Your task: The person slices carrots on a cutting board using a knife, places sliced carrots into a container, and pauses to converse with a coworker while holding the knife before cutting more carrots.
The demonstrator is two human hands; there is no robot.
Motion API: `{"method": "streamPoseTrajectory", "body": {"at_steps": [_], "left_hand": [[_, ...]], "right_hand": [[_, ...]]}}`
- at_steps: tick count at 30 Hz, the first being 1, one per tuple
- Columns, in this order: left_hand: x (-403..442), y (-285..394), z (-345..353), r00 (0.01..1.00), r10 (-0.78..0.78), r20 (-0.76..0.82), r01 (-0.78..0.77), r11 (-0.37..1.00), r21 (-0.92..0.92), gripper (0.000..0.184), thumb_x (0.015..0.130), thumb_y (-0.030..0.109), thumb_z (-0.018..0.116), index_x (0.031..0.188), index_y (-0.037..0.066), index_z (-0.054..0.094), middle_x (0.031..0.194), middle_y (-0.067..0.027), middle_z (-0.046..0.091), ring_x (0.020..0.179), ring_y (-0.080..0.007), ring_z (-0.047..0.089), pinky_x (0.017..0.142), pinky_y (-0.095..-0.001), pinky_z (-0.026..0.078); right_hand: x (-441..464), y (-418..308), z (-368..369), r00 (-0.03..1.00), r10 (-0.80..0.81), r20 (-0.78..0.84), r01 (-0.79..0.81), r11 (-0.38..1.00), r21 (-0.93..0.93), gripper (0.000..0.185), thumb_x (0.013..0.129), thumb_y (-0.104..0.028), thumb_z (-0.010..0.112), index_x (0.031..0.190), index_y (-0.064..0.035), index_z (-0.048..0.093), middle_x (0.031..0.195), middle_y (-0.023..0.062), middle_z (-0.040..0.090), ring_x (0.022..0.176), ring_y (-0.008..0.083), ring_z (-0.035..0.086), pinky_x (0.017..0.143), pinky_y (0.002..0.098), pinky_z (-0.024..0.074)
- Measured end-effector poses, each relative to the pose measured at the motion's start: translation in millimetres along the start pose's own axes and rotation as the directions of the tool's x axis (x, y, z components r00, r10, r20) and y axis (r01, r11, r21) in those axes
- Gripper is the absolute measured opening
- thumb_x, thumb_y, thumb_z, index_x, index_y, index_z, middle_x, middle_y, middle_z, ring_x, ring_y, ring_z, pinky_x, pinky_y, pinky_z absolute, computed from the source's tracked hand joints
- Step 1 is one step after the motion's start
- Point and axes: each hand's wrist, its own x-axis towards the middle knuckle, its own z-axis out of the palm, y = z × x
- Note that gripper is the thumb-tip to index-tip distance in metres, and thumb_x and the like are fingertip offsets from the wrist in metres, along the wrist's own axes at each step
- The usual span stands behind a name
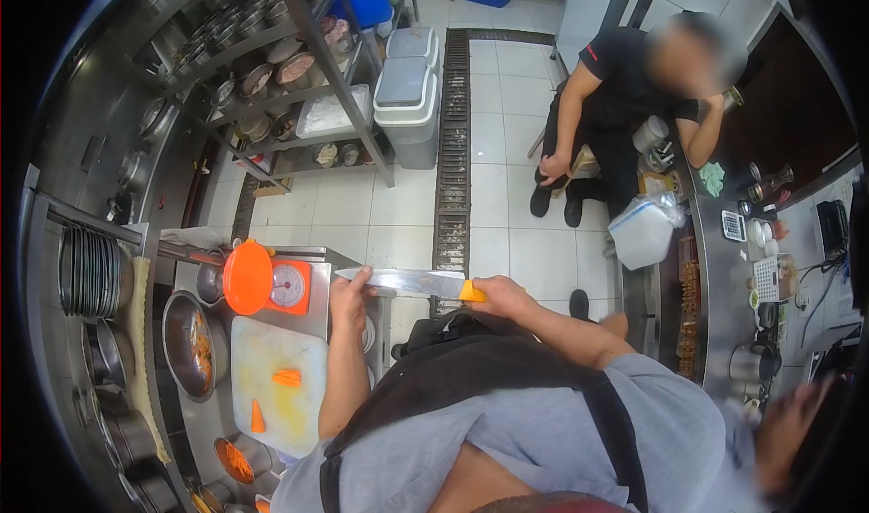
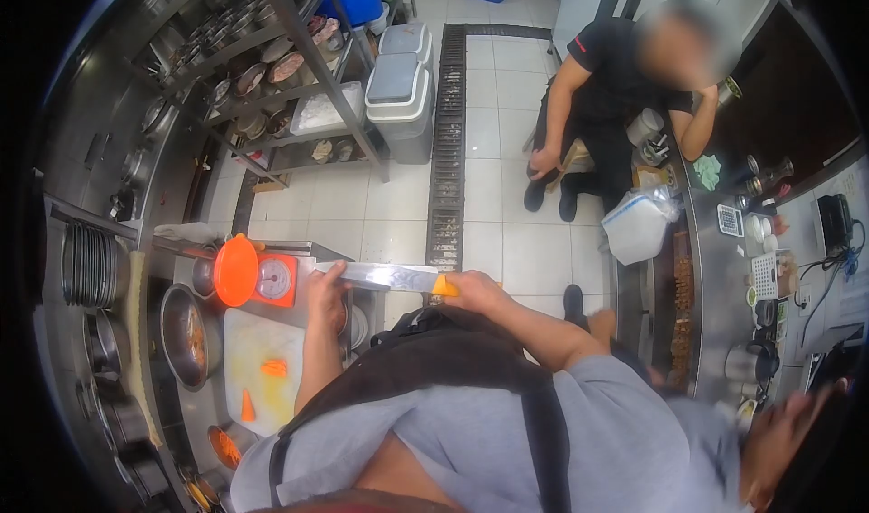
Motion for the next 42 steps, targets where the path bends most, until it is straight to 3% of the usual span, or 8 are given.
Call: {"method": "streamPoseTrajectory", "body": {"at_steps": [7,9,14,25,34,36,42], "left_hand": [[-11.3,14.7,-33.8,0.994,0.058,-0.088,-0.063,0.997,-0.051,0.019,0.083,0.012,0.068,0.096,-0.001,0.061,0.082,-0.0072,0.064,0.067,-0.0144,0.06,0.054,-0.025,0.047],[-14.7,17.5,-46.1,0.993,0.032,-0.115,-0.053,0.981,-0.186,0.021,0.086,0.013,0.066,0.099,-0.001,0.06,0.084,-0.0079,0.063,0.071,-0.0156,0.061,0.055,-0.0258,0.048],[-30.4,26.5,-53.4,0.991,0.07,-0.113,-0.096,0.964,-0.246,0.023,0.089,0.012,0.061,0.107,-0.001,0.057,0.088,-0.0095,0.063,0.073,-0.0181,0.062,0.057,-0.0277,0.048],[-26.0,16.2,-56.4,0.996,0.02,-0.092,-0.052,0.929,-0.366,0.026,0.089,0.013,0.062,0.112,0.001,0.056,0.091,-0.0076,0.063,0.078,-0.0185,0.062,0.06,-0.0291,0.047],[-19.6,3.4,-44.3,0.994,-0.036,-0.102,-0.007,0.92,-0.391,0.014,0.088,0.012,0.062,0.099,0.005,0.056,0.087,-0.0061,0.064,0.072,-0.0187,0.064,0.057,-0.0278,0.05],[-21.1,-0.7,-43.6,0.993,-0.004,-0.115,-0.024,0.97,-0.24,0.011,0.088,0.011,0.062,0.095,0.004,0.056,0.084,-0.0069,0.064,0.069,-0.0179,0.064,0.055,-0.0266,0.05],[-31.3,-27.0,-66.9,0.978,0.042,-0.203,-0.075,0.985,-0.157,0.011,0.088,0.015,0.062,0.086,0.005,0.058,0.075,-0.0058,0.062,0.064,-0.015,0.062,0.052,-0.0233,0.046]], "right_hand": [[26.7,-16.3,8.3,0.993,-0.114,0.033,0.113,0.993,0.028,0.031,0.076,-0.029,0.068,0.092,-0.0048,0.059,0.082,0.0189,0.064,0.08,0.0388,0.062,0.071,0.0467,0.0488],[33.7,-19.6,13.0,0.99,-0.134,0.048,0.133,0.991,0.024,0.03,0.075,-0.029,0.068,0.091,-0.0051,0.059,0.082,0.0187,0.064,0.08,0.0389,0.061,0.071,0.0469,0.0486],[40.5,-24.5,20.2,0.975,-0.221,0.002,0.221,0.975,0.023,0.029,0.073,-0.03,0.068,0.088,-0.0063,0.061,0.08,0.0174,0.065,0.08,0.0374,0.063,0.071,0.0472,0.0494],[33.5,-24.9,18.4,0.983,-0.184,-0.001,0.183,0.983,0.026,0.031,0.074,-0.03,0.069,0.09,-0.0051,0.059,0.081,0.0174,0.064,0.081,0.0378,0.062,0.071,0.0463,0.0485],[21.1,-22.3,6.7,0.996,-0.093,0.008,0.093,0.996,0.002,0.031,0.075,-0.03,0.069,0.09,-0.0044,0.06,0.085,0.0171,0.065,0.083,0.037,0.062,0.074,0.0461,0.0485],[18.7,-20.1,8.4,0.996,-0.085,0.032,0.086,0.996,-0.007,0.03,0.075,-0.029,0.069,0.091,-0.0044,0.06,0.085,0.0171,0.065,0.083,0.0372,0.062,0.074,0.046,0.0486],[13.0,7.8,34.2,0.988,-0.152,0.034,0.154,0.987,-0.055,0.031,0.075,-0.029,0.07,0.094,-0.0054,0.061,0.086,0.0172,0.065,0.083,0.0379,0.062,0.072,0.0449,0.0498]]}}
